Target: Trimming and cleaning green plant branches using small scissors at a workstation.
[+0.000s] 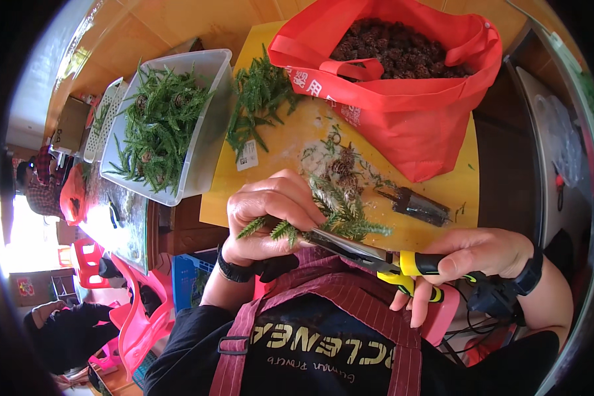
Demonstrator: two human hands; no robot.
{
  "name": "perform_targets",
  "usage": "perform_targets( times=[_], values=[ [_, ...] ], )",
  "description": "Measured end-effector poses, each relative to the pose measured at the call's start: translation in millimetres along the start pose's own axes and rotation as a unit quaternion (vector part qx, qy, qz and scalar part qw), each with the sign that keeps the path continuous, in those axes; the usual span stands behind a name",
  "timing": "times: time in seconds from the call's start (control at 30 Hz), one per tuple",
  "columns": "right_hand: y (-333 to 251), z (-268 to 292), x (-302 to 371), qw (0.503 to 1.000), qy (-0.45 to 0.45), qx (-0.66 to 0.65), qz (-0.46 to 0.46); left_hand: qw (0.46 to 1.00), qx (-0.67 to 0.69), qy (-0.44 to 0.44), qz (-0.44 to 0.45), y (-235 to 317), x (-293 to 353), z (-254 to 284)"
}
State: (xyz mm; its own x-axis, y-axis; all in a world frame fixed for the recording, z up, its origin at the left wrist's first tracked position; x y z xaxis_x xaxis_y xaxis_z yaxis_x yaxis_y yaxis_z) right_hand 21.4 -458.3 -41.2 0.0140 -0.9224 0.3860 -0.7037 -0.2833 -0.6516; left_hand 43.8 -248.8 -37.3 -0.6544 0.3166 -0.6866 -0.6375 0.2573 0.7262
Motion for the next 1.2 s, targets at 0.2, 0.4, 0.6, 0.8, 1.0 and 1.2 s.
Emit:
perform_targets(
  times=[0.2, 0.4, 0.6, 0.8, 1.0, 1.2],
  values=[
    [16, -2, 10, 0.993, -0.004, -0.103, -0.062, 0.999, 0.033, 0.019, 0.008, 2, 1, 5],
    [-52, -21, 10, 0.755, 0.325, 0.536, 0.194, 0.989, 0.1, 0.082, 0.074, -14, 15, 15],
    [-66, -30, 7, 0.533, 0.418, 0.713, 0.18, 0.978, 0.113, 0.101, 0.145, -18, 17, 10],
    [-61, -24, 2, 0.527, 0.417, 0.718, 0.18, 0.981, 0.045, 0.104, 0.161, -23, 21, 12],
    [-60, -21, 2, 0.527, 0.423, 0.714, 0.186, 0.979, 0.054, 0.1, 0.169, -23, 20, 11],
    [-65, -28, 4, 0.5, 0.429, 0.723, 0.206, 0.986, 0.024, 0.094, 0.133, -19, 13, 12]
  ],
)
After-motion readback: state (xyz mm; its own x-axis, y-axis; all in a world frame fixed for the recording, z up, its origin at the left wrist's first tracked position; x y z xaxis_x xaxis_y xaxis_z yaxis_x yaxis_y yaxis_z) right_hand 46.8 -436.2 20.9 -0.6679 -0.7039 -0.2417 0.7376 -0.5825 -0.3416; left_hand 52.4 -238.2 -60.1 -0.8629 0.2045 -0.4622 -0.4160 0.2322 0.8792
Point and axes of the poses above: each hand's wrist, its own x-axis away from the middle knuckle, its own z-axis out of the back of the hand, y = z × x, the point moved 6 cm from there along -x, towards the middle knuckle, and after that the axes turned 7 degrees about -z, right-handed, at the moved point
